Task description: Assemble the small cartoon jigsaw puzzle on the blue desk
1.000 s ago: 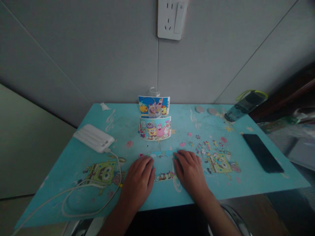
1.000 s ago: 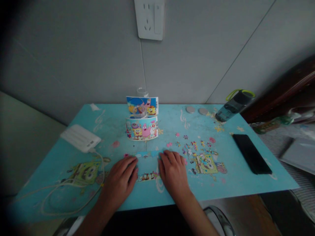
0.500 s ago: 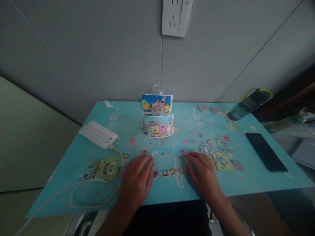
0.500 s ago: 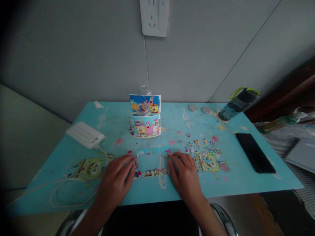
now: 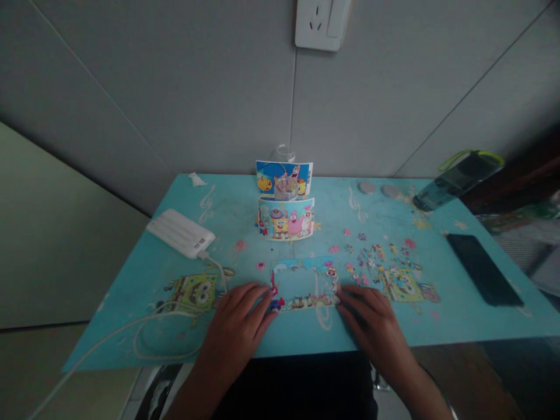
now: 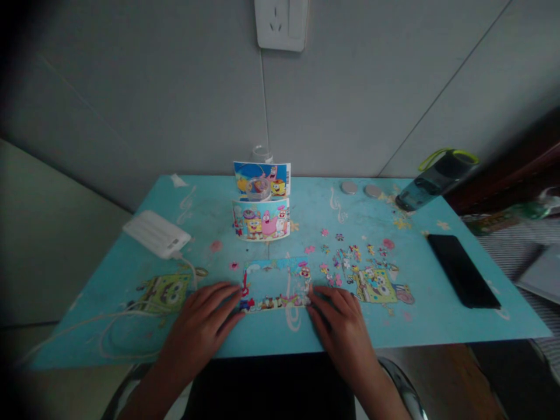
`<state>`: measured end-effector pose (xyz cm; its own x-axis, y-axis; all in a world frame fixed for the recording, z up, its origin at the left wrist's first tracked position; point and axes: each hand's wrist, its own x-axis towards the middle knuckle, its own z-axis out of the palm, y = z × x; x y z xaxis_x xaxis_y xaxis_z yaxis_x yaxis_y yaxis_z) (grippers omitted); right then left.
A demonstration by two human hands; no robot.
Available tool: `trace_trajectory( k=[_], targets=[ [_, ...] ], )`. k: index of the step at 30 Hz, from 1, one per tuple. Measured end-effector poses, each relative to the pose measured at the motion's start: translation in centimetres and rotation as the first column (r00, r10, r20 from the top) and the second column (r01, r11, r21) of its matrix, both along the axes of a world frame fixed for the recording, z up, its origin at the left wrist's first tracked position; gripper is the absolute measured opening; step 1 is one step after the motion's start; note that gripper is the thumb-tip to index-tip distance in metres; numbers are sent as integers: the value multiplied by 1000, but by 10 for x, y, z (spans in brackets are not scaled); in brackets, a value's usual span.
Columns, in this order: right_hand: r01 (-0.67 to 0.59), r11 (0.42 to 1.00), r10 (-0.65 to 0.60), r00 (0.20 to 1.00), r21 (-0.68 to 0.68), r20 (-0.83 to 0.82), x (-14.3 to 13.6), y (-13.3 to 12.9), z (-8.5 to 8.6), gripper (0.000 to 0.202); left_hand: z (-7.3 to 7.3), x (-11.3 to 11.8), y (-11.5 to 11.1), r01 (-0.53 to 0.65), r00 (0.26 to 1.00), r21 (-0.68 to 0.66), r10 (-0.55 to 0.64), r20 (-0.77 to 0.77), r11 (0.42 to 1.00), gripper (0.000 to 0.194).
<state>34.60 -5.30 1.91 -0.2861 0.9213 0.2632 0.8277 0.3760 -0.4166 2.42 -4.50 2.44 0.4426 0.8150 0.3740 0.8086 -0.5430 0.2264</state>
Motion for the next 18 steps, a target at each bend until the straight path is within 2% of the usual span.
trace_trajectory(
  k=[8, 18],
  targets=[
    [-5, 1000, 5, 1000, -2, 22, 0, -1, -2, 28, -6, -2, 7, 61, 998, 20, -60, -20, 998, 29],
    [-22, 999, 23, 999, -24, 30, -4, -1, 4, 29, -15, -6, 8, 89, 995, 12, -88, -47, 996, 32]
  ],
)
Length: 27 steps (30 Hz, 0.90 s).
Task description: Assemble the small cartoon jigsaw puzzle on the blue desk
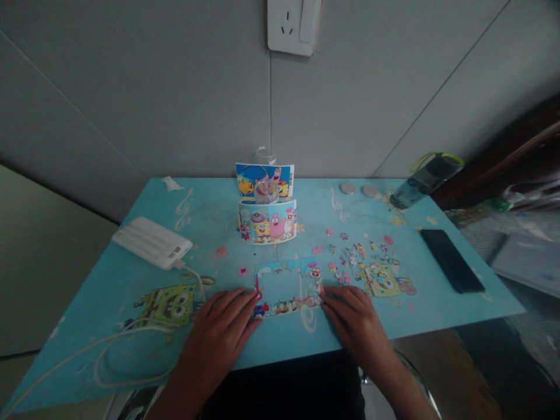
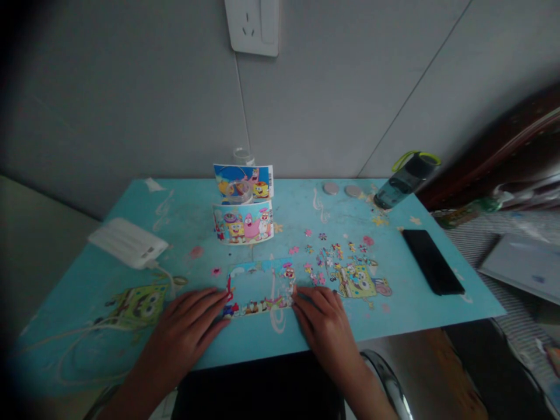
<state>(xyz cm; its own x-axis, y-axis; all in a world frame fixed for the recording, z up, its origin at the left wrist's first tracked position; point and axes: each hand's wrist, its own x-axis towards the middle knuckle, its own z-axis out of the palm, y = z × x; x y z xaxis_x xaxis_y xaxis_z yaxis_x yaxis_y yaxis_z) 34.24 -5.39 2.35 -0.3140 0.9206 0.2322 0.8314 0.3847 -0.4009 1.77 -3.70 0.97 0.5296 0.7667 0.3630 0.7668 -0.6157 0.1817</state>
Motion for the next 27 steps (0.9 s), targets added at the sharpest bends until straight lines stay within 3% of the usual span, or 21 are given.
trace_trajectory(
  k=[15, 27],
  targets=[
    [-25, 1000, 25, 1000, 11, 3, 1, -1, -3, 31, 10, 10, 1, -14, 1000, 40, 13, 18, 999, 28],
    [-13, 1000, 13, 1000, 4, -18, 0, 1, -6, 31, 5, 10, -1, -16, 1000, -12, 16, 25, 1000, 30]
  ],
)
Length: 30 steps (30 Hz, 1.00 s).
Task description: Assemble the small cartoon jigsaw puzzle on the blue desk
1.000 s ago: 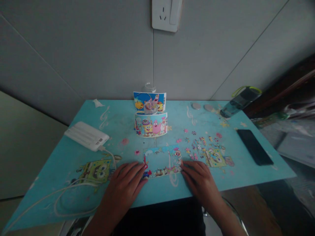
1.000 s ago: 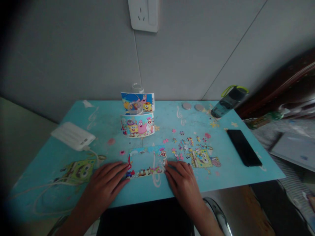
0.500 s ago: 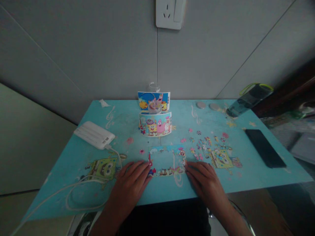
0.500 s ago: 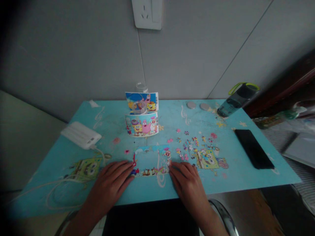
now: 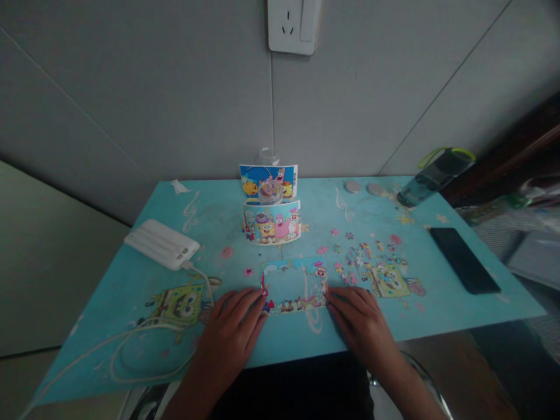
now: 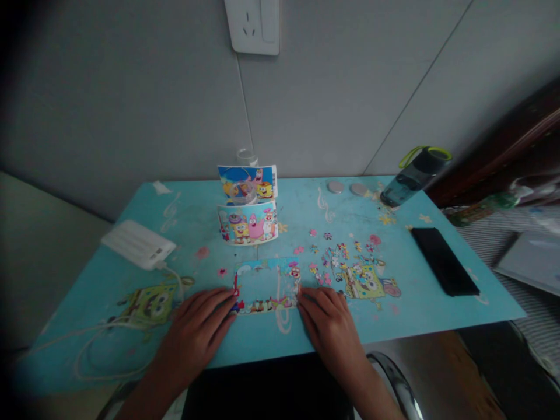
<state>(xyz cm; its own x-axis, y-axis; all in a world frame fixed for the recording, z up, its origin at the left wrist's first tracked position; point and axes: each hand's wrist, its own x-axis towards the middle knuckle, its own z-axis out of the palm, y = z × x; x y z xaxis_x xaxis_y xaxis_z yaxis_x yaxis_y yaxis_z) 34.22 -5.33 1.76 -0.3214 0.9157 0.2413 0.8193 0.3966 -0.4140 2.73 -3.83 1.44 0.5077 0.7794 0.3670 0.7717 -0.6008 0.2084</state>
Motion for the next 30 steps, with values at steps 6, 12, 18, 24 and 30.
trace_trajectory(
  k=[6, 12, 18, 24, 30],
  targets=[
    [15, 1000, -16, 1000, -24, -16, -5, -1, 4, 29, -4, -1, -2, -14, 1000, -10, 14, 9, 1000, 33],
    [130, 991, -129, 985, 7, -118, 9, -5, 2, 27, -7, 0, -2, 0, 1000, 28, -1, 29, 1000, 35],
    [324, 944, -320, 945, 65, -62, 26, 1, 0, 22, -8, 1, -1, -9, 999, 36, 7, 40, 999, 35],
    [380, 924, -382, 924, 46, 29, 15, 10, -2, 25, -8, 1, -2, -11, 999, 41, 9, 47, 999, 37],
    [388, 921, -388, 922, 23, -8, 14, 12, 2, 21, -6, 2, -3, -17, 998, 47, 14, 62, 999, 37]
  ],
)
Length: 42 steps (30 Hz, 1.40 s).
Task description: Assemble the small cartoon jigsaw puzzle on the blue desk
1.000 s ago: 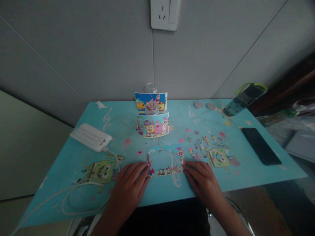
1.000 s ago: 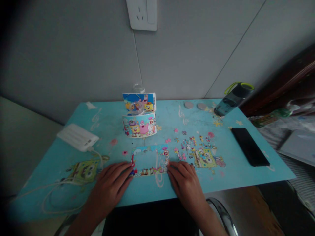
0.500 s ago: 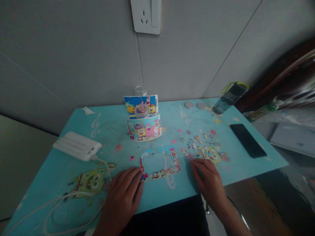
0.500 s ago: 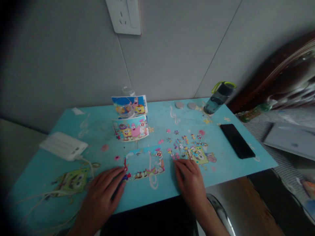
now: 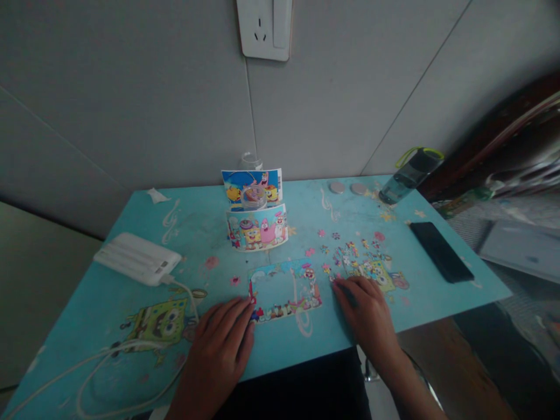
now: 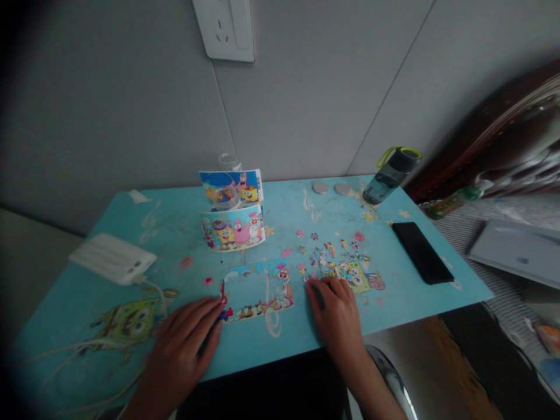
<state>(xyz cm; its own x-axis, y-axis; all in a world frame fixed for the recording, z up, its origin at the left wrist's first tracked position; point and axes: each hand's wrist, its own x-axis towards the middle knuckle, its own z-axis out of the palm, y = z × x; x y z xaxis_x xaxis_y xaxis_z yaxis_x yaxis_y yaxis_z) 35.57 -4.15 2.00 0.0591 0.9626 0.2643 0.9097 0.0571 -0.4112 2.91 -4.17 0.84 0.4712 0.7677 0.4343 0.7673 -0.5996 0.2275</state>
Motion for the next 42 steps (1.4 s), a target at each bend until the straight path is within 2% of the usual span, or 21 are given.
trace_trajectory(
  k=[12, 19, 27, 32, 36, 39, 42],
  targets=[
    [5, 1000, -5, 1000, 15, -20, 0, 5, 2, 19, -9, -5, 2, 15, 1000, -5, -15, -3, 1000, 40],
    [-4, 1000, 3, 999, 18, 37, -9, 28, 8, 27, -8, -4, 3, 8, 1000, -7, -8, -13, 1000, 38],
    [-26, 999, 25, 998, 20, 55, -17, 38, 3, 22, -9, -5, 3, 20, 1000, 19, -19, -8, 1000, 36],
    [-86, 995, 85, 996, 52, 29, 13, 44, 3, 27, -12, -5, 4, 22, 1000, 22, -22, -5, 1000, 38],
    [99, 989, -109, 990, 105, 92, 56, 56, -1, 33, -12, -5, 4, 23, 1000, 29, -23, 0, 999, 38],
    [121, 992, -125, 982, 34, 141, 74, 65, -5, 37, -11, -5, 4, 19, 1000, 11, -18, -9, 1000, 38],
    [103, 995, -105, 986, 15, 126, 76, 71, -7, 37, -10, -5, 3, 8, 1000, -2, -8, -12, 1000, 38]
  ],
)
